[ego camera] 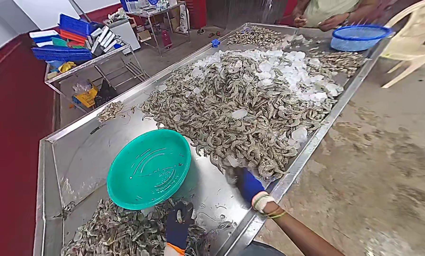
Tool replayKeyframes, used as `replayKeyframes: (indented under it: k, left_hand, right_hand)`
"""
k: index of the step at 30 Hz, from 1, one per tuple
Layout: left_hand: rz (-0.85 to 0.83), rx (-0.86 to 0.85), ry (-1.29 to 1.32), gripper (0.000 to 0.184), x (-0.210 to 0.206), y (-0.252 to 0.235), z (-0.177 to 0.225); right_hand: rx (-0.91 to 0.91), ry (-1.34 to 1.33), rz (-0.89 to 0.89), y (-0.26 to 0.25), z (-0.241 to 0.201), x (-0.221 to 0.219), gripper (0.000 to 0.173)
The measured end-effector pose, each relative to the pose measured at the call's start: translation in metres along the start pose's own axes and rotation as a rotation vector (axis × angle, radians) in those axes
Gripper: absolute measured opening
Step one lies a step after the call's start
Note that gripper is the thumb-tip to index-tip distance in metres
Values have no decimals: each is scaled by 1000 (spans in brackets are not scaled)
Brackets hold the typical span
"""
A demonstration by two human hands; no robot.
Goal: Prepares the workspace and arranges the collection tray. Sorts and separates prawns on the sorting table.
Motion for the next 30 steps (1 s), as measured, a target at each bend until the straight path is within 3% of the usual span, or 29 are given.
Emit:
replayKeyframes:
  k: [3,5,7,11,14,17,19,22,25,27,30]
  left_hand:
    - [18,42,186,29,-4,9,2]
    - [-64,-24,222,24,-5,5,1]
    - [-137,-46,133,26,-4,6,0]
    - [-222,-209,-108,32,-23,6,11]
    - [-258,-247,-213,35,-49,12,9]
    - [-368,-277,-427,54,-88,18,8]
    - [-386,-217,-424,68,-103,21,6]
    - [-333,23,-483,56,-94,22,15]
    - [-363,168,-641,61,-87,24,26]
    - [-410,197,-706,54,-82,21,27]
    - [-537,112,-570,45,-80,14,18]
  right_hand:
    - [203,-115,-32,-19,-16,16,58]
    - [191,-103,40,-5,-9,55,41]
    - [219,-15,35,11,-10,63,27]
    - [436,233,-46,5,-51,5,24]
    - [231,331,-146,12,-57,-31,32]
    - [144,314,-312,54,-55,-57,39]
    - [136,258,-354,74,-65,-55,41]
    - [319,317,-224,76,-88,-39,32]
    - [422,366,-150,77,-103,-28,28]
    - [447,391,-139,75,-102,-28,27]
    - [460,373,-148,76,-98,-29,27]
Point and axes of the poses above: each hand's wrist, its own y-axis away from the middle knuckle, its own x-axis out of the back of the hand, z = x × y, the point moved 6 cm from there along -y, towards the middle knuckle, and after that the axes turned 1 degree about z, right-handed, at the moved point
